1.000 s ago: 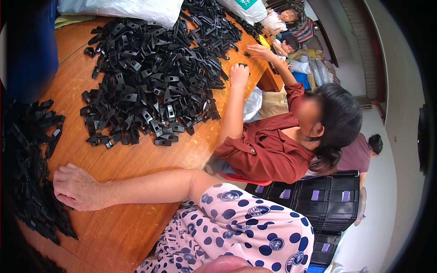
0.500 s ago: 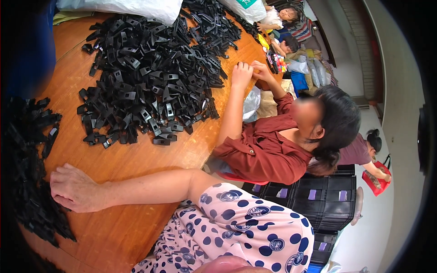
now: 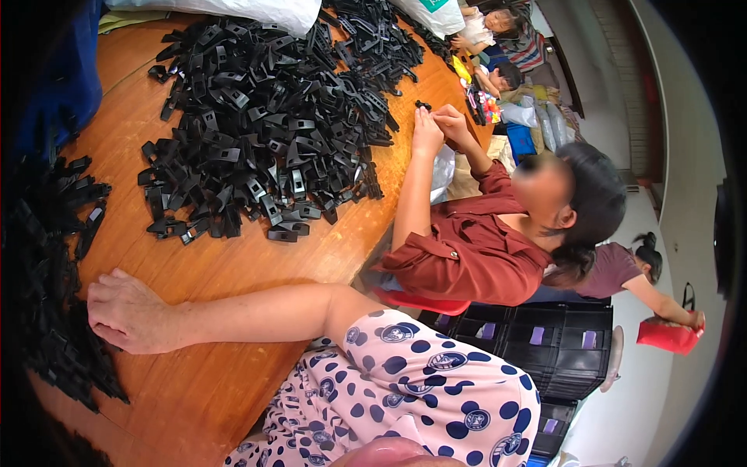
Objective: The person assembles plastic components by fitting pieces together by hand, arranging the assembled parts on the table, and placing finished items into a blue container.
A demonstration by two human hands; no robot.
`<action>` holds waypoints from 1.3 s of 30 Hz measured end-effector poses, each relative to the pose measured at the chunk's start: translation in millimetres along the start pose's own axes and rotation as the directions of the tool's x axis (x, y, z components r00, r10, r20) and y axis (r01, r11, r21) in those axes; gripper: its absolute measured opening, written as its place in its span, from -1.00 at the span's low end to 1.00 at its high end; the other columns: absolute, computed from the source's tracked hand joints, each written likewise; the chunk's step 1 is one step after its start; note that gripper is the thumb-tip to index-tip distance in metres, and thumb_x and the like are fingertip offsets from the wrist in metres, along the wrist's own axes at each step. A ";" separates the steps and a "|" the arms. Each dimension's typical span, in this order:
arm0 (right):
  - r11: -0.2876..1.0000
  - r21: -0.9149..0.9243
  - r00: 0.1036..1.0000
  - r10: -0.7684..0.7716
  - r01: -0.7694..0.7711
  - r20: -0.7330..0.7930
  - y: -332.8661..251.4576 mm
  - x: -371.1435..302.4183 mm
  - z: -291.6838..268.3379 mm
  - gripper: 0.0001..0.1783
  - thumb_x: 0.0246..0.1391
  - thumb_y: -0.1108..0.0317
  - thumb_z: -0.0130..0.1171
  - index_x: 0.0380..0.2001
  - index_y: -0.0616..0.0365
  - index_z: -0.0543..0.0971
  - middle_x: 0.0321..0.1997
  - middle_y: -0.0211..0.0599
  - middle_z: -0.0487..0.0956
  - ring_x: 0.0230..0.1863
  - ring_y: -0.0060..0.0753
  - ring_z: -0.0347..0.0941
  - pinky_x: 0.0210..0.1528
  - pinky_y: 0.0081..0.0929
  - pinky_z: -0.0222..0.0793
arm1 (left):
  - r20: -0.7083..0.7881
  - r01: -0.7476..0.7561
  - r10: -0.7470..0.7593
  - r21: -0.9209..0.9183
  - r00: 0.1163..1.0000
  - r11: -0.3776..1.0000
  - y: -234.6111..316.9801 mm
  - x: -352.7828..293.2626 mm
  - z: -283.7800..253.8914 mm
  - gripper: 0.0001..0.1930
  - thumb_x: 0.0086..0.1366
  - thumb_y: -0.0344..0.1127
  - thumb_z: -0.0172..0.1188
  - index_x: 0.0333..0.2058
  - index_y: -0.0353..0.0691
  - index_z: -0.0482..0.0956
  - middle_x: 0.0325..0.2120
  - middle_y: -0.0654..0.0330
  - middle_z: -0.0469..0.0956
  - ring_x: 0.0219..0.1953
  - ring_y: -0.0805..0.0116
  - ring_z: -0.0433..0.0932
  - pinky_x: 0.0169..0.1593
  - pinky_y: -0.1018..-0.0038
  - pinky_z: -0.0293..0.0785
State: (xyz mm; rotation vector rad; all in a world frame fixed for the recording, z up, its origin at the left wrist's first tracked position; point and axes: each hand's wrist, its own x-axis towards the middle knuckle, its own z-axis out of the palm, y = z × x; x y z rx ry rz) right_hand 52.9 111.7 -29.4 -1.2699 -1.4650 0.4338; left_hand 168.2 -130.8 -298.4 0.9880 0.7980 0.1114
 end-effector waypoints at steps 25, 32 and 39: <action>0.773 -0.436 0.881 -0.456 0.462 0.125 45.9 6.2 -31.6 -0.72 -0.02 0.18 0.34 -0.22 0.00 0.62 -0.02 -0.28 0.50 0.06 -0.11 0.39 0.01 -0.11 0.30 | -0.530 -0.049 0.086 0.085 0.844 0.995 -33.7 -166.8 -217.5 -0.55 0.45 -0.20 -0.01 0.17 -0.41 0.41 0.16 -0.10 0.49 0.23 0.00 0.42 0.26 0.26 0.32; 0.321 -0.891 0.919 -0.334 0.319 0.209 102.6 31.9 -154.4 -0.55 0.04 -0.12 0.28 -0.12 -0.10 0.67 0.08 -0.33 0.52 0.20 -0.13 0.33 0.11 0.04 0.17 | -0.589 -0.149 0.183 0.106 0.787 0.983 -22.9 -178.3 -246.6 -0.54 0.45 -0.20 -0.01 0.17 -0.41 0.41 0.17 -0.09 0.49 0.23 -0.01 0.41 0.26 0.25 0.32; 0.478 -0.748 0.882 -0.341 0.461 0.326 84.5 -0.6 -142.3 -0.77 0.10 0.16 0.30 -0.22 0.00 0.63 0.00 -0.33 0.50 0.05 -0.14 0.39 0.03 -0.19 0.32 | -0.540 0.185 0.396 0.734 0.743 0.654 -2.1 -228.5 -250.1 -0.72 0.37 -0.28 0.01 -0.05 -0.28 0.51 -0.04 -0.20 0.56 0.00 -0.30 0.52 0.06 0.03 0.49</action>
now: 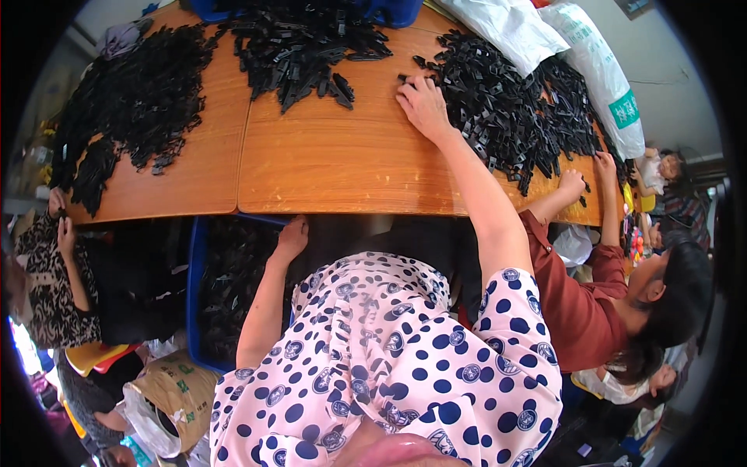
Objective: The person assembles plastic components by fitting pieces together by hand, arranging the assembled parts on the table, and placing finished items into a blue container.
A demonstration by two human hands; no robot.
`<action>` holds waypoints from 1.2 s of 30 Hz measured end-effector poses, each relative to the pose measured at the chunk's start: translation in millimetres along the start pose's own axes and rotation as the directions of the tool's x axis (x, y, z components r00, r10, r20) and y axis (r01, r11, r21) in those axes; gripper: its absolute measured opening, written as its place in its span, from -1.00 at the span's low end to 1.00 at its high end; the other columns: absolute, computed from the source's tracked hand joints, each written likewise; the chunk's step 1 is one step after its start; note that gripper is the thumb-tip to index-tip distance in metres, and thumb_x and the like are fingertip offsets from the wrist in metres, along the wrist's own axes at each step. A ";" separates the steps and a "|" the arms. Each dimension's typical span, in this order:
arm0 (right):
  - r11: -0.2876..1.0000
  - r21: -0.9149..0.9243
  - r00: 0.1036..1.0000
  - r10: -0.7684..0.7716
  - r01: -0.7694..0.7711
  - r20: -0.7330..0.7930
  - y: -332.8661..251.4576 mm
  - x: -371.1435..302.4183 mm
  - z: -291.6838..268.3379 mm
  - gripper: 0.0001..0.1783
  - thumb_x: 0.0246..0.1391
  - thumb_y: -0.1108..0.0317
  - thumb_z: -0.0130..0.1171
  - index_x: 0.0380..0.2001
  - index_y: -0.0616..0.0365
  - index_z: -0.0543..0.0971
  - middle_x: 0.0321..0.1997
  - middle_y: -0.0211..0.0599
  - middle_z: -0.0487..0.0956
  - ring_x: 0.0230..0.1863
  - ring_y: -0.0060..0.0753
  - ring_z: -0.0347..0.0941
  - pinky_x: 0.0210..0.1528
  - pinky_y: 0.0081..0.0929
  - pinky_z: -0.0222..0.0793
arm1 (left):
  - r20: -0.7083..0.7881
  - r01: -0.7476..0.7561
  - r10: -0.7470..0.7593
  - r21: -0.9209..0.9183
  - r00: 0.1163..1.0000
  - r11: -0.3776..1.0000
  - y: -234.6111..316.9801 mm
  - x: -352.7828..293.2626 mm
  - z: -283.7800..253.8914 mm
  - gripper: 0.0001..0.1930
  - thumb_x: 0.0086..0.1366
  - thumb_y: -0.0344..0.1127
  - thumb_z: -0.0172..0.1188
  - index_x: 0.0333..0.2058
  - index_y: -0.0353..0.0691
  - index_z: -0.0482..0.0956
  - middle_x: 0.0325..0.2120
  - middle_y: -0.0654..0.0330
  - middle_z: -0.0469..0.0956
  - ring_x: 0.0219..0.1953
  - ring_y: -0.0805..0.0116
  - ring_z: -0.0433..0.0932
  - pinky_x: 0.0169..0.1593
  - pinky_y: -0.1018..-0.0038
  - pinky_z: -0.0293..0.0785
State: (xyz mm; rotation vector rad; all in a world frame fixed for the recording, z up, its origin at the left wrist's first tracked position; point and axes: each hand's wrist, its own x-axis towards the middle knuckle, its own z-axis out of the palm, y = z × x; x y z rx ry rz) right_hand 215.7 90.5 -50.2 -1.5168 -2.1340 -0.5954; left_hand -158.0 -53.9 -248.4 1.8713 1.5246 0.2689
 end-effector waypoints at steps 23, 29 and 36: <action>0.944 0.304 0.986 0.089 -0.127 0.138 -3.2 -25.3 -80.0 -0.85 0.13 0.38 0.24 -0.22 0.12 0.60 -0.28 -0.28 0.63 -0.17 -0.13 0.55 -0.10 -0.24 0.42 | -0.262 -0.648 0.753 0.390 0.604 0.655 181.3 158.5 -182.6 -0.66 0.21 -0.52 0.22 -0.03 -0.16 0.50 -0.01 0.16 0.48 0.11 0.11 0.42 0.05 0.24 0.48; 0.994 -0.108 0.925 0.029 0.014 0.379 -35.9 -26.5 -73.0 -0.73 -0.01 0.30 0.35 -0.25 0.02 0.51 -0.33 -0.33 0.59 -0.18 -0.23 0.54 -0.18 -0.23 0.35 | 0.091 -0.648 0.735 0.553 0.671 0.523 193.5 152.5 -192.6 -0.70 0.26 -0.42 0.24 -0.03 -0.16 0.48 -0.07 0.20 0.53 0.10 0.12 0.43 0.03 0.18 0.48; 0.989 0.047 0.976 0.128 -0.138 0.179 -47.9 -34.6 -73.5 -0.81 0.06 0.37 0.27 -0.23 0.04 0.55 -0.19 -0.25 0.57 -0.20 -0.13 0.55 -0.20 -0.22 0.43 | 0.059 -0.505 0.504 0.006 0.862 0.863 169.7 77.1 -169.4 -0.81 0.40 -0.32 0.11 -0.08 -0.25 0.43 -0.09 -0.02 0.54 -0.13 -0.07 0.57 -0.11 0.13 0.48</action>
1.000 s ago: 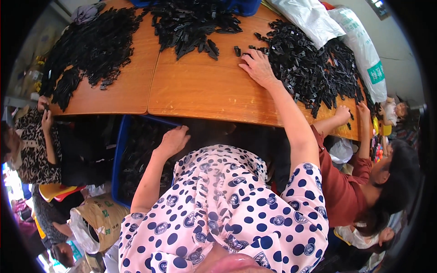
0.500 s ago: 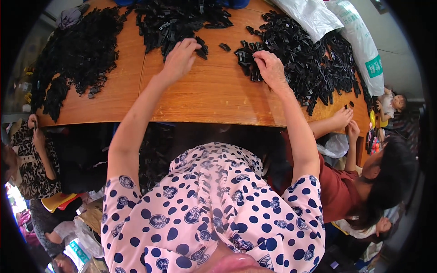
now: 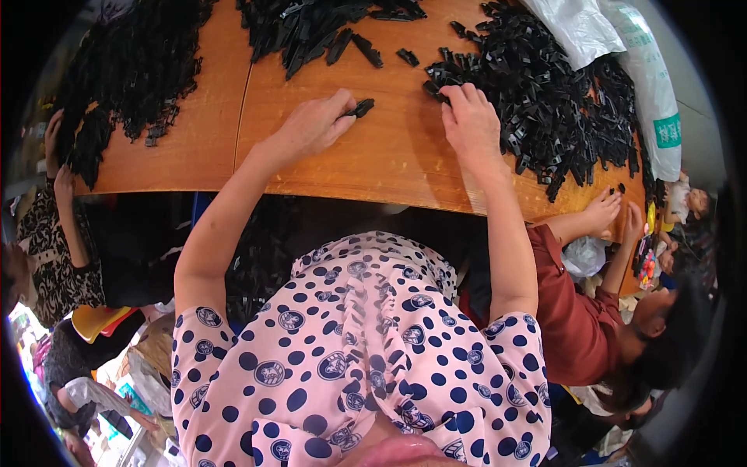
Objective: The person assembles plastic components by fitting pieces together by hand, arranging the assembled parts on the table, and placing finished items into a blue container.
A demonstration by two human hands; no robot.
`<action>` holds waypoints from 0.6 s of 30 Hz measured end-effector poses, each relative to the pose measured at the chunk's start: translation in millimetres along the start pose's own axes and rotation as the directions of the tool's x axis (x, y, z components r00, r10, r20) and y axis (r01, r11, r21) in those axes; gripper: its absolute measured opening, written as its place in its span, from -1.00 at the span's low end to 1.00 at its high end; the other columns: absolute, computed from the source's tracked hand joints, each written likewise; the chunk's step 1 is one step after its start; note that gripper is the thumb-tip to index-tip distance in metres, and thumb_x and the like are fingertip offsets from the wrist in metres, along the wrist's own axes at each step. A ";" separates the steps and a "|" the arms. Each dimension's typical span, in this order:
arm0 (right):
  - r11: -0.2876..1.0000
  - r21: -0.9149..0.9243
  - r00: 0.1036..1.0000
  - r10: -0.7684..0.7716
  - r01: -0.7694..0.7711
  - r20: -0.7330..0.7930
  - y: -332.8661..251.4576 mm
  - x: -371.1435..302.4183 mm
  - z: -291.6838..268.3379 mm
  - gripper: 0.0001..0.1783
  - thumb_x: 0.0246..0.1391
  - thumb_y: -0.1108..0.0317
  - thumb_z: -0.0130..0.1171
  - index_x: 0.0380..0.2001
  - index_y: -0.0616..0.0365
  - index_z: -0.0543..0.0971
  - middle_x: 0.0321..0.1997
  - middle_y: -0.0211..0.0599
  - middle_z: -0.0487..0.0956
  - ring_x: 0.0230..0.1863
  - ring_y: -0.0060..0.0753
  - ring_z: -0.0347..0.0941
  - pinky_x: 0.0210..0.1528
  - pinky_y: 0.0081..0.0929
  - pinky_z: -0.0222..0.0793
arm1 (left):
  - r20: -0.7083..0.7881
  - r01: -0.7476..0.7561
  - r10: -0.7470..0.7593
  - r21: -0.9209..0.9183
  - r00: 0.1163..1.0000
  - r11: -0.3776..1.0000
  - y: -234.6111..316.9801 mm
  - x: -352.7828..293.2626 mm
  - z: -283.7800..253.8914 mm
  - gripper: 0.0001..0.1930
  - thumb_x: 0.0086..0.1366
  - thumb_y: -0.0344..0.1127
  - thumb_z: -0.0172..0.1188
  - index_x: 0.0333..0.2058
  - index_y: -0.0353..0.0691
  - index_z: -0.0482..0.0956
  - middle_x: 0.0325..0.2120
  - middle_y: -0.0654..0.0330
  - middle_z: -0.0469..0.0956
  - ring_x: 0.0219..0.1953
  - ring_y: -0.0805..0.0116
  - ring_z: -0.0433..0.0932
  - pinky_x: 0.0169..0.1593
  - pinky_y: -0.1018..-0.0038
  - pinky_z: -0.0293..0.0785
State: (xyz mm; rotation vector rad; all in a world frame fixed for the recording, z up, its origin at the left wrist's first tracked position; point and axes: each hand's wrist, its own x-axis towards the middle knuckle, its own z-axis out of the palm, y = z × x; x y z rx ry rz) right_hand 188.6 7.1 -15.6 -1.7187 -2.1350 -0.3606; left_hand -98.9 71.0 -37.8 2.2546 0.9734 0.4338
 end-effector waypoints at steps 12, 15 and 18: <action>0.670 0.577 0.841 0.135 -0.467 0.524 -46.0 -5.0 4.5 -0.76 0.21 0.36 0.20 -0.09 0.21 0.55 -0.24 -0.03 0.66 -0.18 0.10 0.60 -0.18 -0.20 0.50 | -0.113 -0.306 0.401 0.472 0.909 0.827 -11.3 -19.4 -12.1 -0.67 0.21 -0.55 0.11 -0.06 -0.06 0.57 0.18 0.10 0.37 0.27 0.11 0.35 0.17 0.19 0.41; 0.820 0.539 0.907 -0.061 -0.192 0.416 -41.2 -6.2 6.3 -0.74 0.18 0.30 0.26 -0.12 0.16 0.57 -0.24 -0.17 0.65 -0.22 0.06 0.59 -0.23 -0.17 0.51 | -0.103 -0.328 0.417 0.464 0.903 0.823 -23.0 -12.9 -4.6 -0.67 0.26 -0.47 0.17 0.02 -0.13 0.54 0.12 0.13 0.40 0.18 0.12 0.38 0.18 0.21 0.35; 0.943 0.331 0.943 -0.125 0.016 0.309 -41.0 -6.7 0.9 -0.74 0.14 0.24 0.30 -0.15 0.08 0.60 -0.23 -0.30 0.60 -0.26 -0.01 0.59 -0.29 -0.18 0.52 | -0.029 -0.286 0.312 0.333 0.949 0.899 -24.6 -16.8 -3.0 -0.65 0.21 -0.41 0.26 -0.01 -0.14 0.54 0.03 0.15 0.43 0.09 0.11 0.41 0.14 0.20 0.37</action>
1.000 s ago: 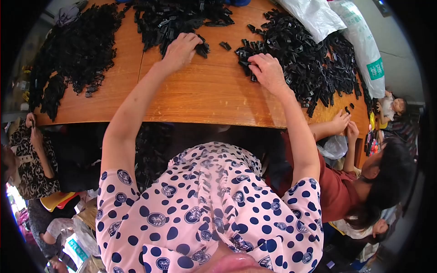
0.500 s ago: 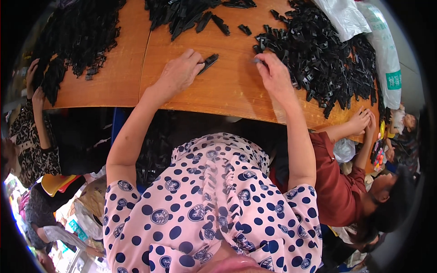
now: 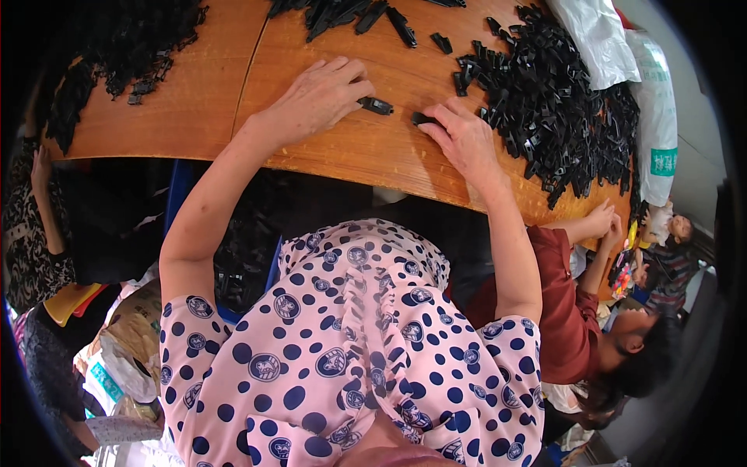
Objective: The person assembles plastic components by fitting pieces together by hand, arranging the assembled parts on the table, and placing finished items into a blue container.
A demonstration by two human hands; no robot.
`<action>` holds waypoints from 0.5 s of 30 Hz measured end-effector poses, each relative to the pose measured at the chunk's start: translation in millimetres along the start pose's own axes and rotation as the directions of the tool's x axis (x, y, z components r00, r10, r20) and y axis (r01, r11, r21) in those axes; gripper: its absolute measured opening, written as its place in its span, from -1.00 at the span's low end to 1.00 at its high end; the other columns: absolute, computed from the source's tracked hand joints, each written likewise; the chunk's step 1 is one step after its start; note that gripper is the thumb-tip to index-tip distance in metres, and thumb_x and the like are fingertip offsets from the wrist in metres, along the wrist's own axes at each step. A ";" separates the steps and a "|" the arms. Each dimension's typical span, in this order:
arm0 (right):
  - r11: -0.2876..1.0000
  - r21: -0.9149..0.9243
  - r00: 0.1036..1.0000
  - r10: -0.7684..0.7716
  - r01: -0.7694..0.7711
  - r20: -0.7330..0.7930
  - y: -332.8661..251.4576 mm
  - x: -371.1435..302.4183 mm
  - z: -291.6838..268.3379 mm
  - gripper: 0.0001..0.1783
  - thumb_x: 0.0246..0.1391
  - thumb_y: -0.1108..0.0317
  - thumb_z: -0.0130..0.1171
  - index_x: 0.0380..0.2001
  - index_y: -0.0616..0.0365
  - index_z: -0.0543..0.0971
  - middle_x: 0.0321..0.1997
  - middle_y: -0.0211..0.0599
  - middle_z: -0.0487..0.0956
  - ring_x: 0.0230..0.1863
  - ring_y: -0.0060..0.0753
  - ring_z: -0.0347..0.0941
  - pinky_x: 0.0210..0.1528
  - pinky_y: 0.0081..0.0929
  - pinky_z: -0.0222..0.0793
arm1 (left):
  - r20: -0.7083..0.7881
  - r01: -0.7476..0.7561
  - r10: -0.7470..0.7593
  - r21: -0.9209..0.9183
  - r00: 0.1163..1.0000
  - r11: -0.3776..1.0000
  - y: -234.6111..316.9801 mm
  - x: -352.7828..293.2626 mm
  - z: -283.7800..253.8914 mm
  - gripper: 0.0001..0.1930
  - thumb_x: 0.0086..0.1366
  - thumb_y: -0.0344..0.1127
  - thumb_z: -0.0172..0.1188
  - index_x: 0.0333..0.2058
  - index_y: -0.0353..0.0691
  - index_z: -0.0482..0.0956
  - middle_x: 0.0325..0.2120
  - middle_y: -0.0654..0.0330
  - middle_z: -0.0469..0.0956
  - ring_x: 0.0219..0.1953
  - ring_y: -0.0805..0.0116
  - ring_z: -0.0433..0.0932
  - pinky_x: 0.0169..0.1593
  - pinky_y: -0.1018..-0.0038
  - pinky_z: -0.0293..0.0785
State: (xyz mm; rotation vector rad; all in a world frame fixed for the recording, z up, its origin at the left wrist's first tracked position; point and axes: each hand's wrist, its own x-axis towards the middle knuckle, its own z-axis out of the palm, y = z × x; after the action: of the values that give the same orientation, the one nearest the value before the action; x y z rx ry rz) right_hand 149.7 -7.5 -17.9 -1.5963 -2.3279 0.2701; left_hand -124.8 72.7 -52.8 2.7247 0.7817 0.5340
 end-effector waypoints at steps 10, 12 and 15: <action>0.991 -0.016 0.989 -0.136 0.136 -0.056 -12.9 21.4 14.0 -0.73 0.09 0.28 0.34 -0.16 0.11 0.58 -0.25 -0.30 0.56 -0.33 -0.12 0.58 -0.37 -0.28 0.52 | -0.180 0.062 -0.111 -0.255 0.977 0.965 -14.4 -17.3 4.0 -0.76 0.17 -0.37 0.32 -0.19 -0.29 0.57 -0.22 0.16 0.45 -0.09 0.12 0.44 0.05 0.27 0.38; 0.988 0.110 0.994 -0.105 0.109 -0.034 -26.7 27.0 11.0 -0.73 0.13 0.23 0.30 -0.16 0.10 0.55 -0.31 -0.30 0.59 -0.36 -0.11 0.59 -0.40 -0.27 0.50 | -0.207 0.041 -0.098 -0.265 0.973 0.963 -15.3 -19.0 6.6 -0.81 0.16 -0.36 0.32 -0.28 -0.30 0.58 -0.28 0.18 0.45 -0.14 0.14 0.43 0.02 0.27 0.38; 0.988 -0.066 0.983 -0.133 0.142 0.124 -35.5 36.2 10.4 -0.73 0.17 0.17 0.26 -0.23 0.10 0.49 -0.40 -0.27 0.62 -0.40 -0.08 0.59 -0.45 -0.24 0.46 | -0.217 0.012 -0.069 -0.253 0.974 0.968 -19.7 -17.9 9.2 -0.81 0.16 -0.34 0.32 -0.29 -0.28 0.59 -0.33 0.20 0.45 -0.15 0.18 0.43 0.01 0.28 0.37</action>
State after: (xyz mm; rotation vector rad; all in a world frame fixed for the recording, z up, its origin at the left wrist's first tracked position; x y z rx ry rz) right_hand 103.0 13.5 -11.0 -1.4804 -2.5548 0.2559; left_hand -144.0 77.7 -72.7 2.4392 0.7626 0.8800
